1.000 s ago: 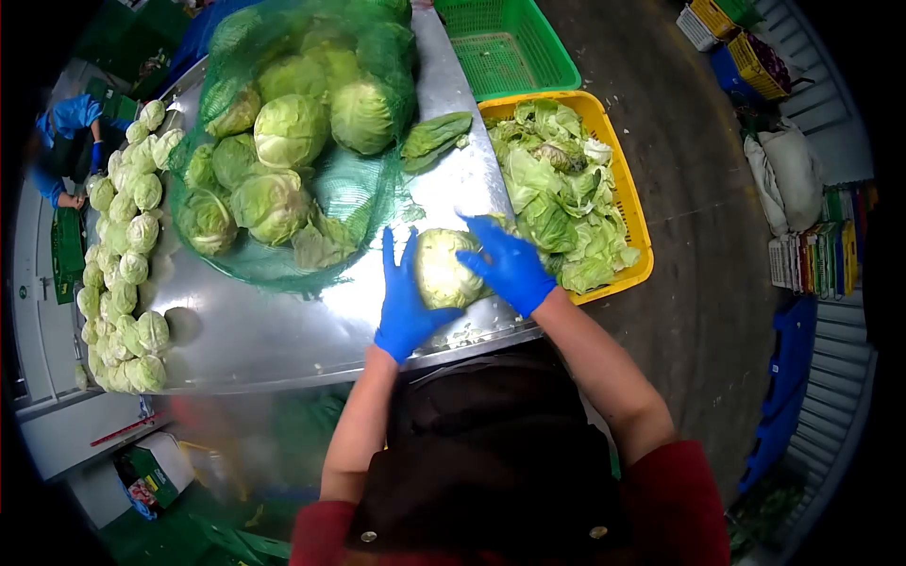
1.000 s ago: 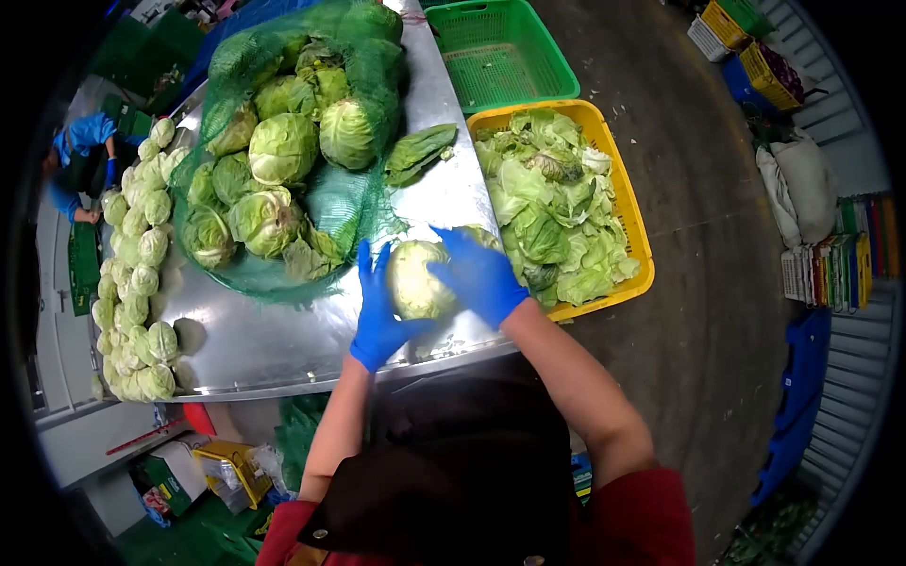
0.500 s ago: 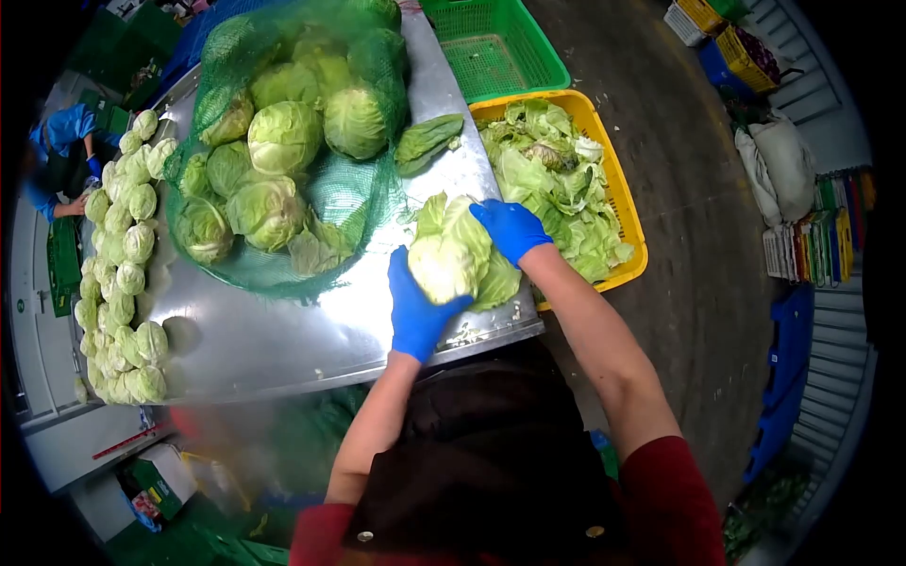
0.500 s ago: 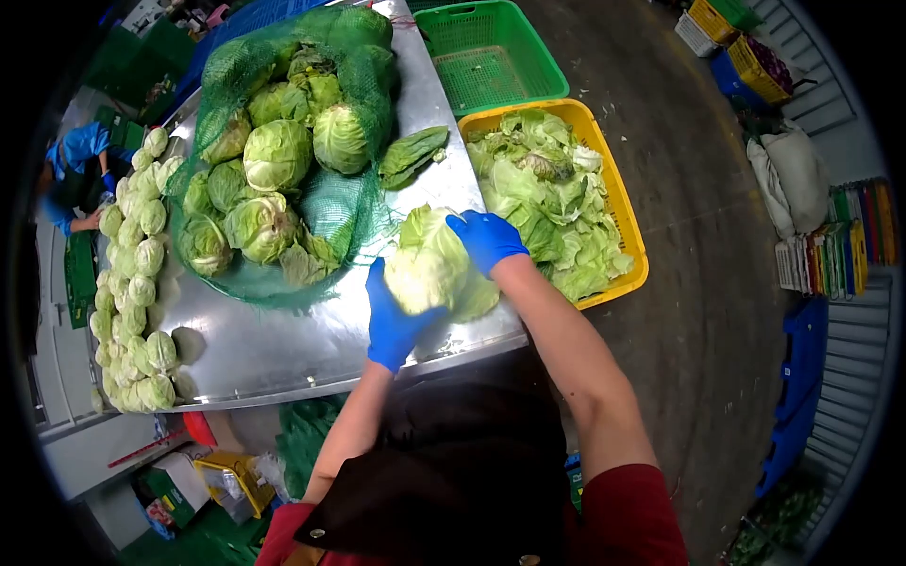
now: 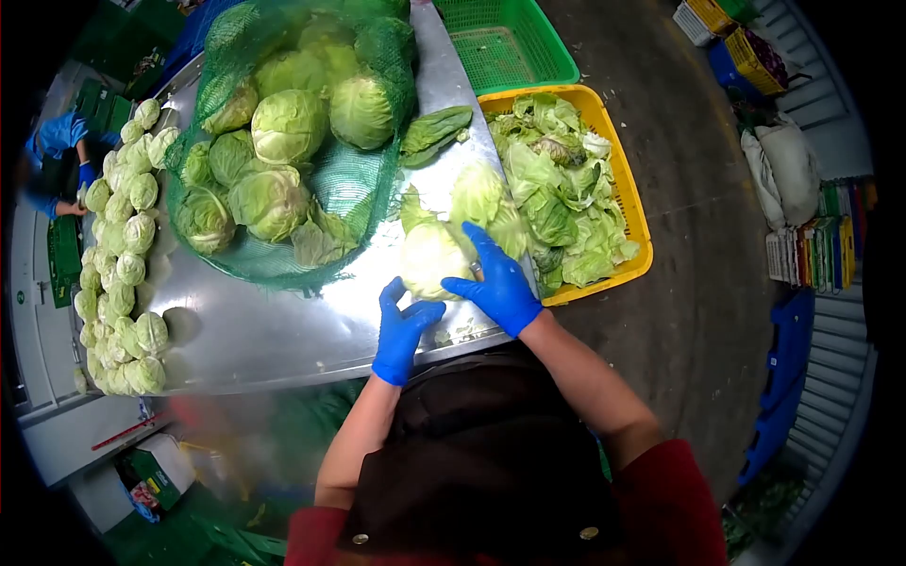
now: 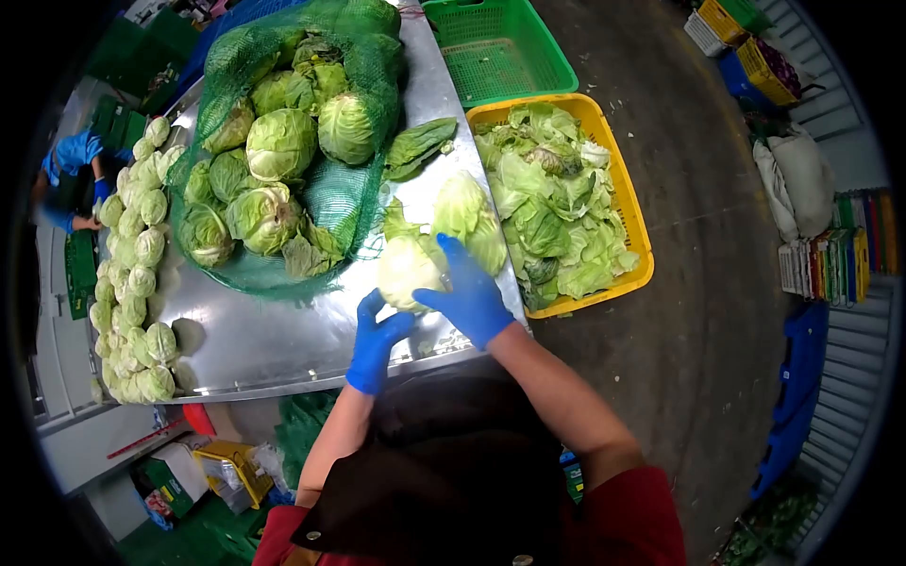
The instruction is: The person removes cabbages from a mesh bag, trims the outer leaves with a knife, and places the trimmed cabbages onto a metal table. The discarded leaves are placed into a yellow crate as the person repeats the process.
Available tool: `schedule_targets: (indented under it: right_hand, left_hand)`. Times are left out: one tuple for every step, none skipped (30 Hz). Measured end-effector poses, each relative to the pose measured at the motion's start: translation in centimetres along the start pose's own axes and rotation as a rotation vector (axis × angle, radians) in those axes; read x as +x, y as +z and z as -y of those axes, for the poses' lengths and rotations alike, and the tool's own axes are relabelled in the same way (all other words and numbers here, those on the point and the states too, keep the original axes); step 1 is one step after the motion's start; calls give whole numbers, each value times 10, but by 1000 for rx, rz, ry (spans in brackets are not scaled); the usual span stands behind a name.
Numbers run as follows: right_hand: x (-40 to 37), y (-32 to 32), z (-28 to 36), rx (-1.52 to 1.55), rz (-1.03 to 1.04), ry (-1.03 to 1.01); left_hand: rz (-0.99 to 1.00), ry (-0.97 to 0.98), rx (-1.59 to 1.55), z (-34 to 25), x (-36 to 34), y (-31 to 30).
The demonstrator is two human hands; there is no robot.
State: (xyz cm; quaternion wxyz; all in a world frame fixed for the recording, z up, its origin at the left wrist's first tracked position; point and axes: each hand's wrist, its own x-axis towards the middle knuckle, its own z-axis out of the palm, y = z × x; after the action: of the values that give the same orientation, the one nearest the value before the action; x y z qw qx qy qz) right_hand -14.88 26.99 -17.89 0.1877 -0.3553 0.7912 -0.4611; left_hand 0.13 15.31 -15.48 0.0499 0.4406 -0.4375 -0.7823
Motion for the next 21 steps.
schedule_targets:
  right_hand:
    - [2, -2, -1, 37, 46, 41]
    - [8, -8, -4, 71, 95, 77]
    - [16, -15, -8, 106, 147, 113]
    - [23, -18, -15, 108, 193, 38]
    - [29, -22, -12, 121, 227, 23]
    - [34, -29, -6, 132, 260, 5]
    - [38, -35, 0, 143, 292, -16]
    - [39, -40, 3, -239, 204, 13]
    - [38, -42, 5, -314, 104, 54]
    - [32, -41, 9, -389, 8, 98]
    - [28, -40, 11, -464, -92, 140]
    - [21, -31, 5, -566, -94, 102]
    - [12, -20, -1, -593, -80, 78]
    - [3, -13, -1, -602, -113, 25]
    - [-4, -8, 0, -616, -146, -29]
    - [-9, -4, 1, -584, -150, -12]
    - [-12, -2, 2, -534, -110, 71]
    - [-12, 1, -3, -482, -126, 76]
    - [-11, 3, -5, -427, -139, 81]
    - [-10, 3, -5, -473, -115, 96]
    - [-3, 0, -7, -519, -88, 107]
  left_hand:
    - [-6, 247, 331, -3, 4, -9]
    - [-13, 499, 657, -5, 13, -16]
    - [-23, 751, 980, -8, 20, -18]
    - [8, 868, 1016, -24, 32, -10]
    - [65, 896, 1109, -40, 40, 1]
    - [151, 880, 1201, -41, 54, 6]
    - [237, 863, 1294, -42, 66, 10]
    - [231, 881, 1228, -44, 72, 11]
    - [172, 854, 1213, -42, 75, 14]
    - [114, 820, 1197, -38, 72, 19]
    - [57, 793, 1180, -35, 71, 24]
    - [14, 840, 1267, -34, 70, 29]
    - [-16, 821, 1264, -33, 68, 34]
    - [-39, 803, 1261, -33, 65, 41]
    - [-62, 786, 1255, -32, 65, 47]
    - [-113, 801, 1276, -28, 68, 49]
    - [-140, 802, 1307, -28, 68, 51]
    - [-130, 811, 1308, -28, 69, 52]
    - [-122, 816, 1310, -28, 69, 54]
    - [-95, 769, 1306, -31, 68, 56]
    - [-72, 723, 1298, -35, 66, 59]
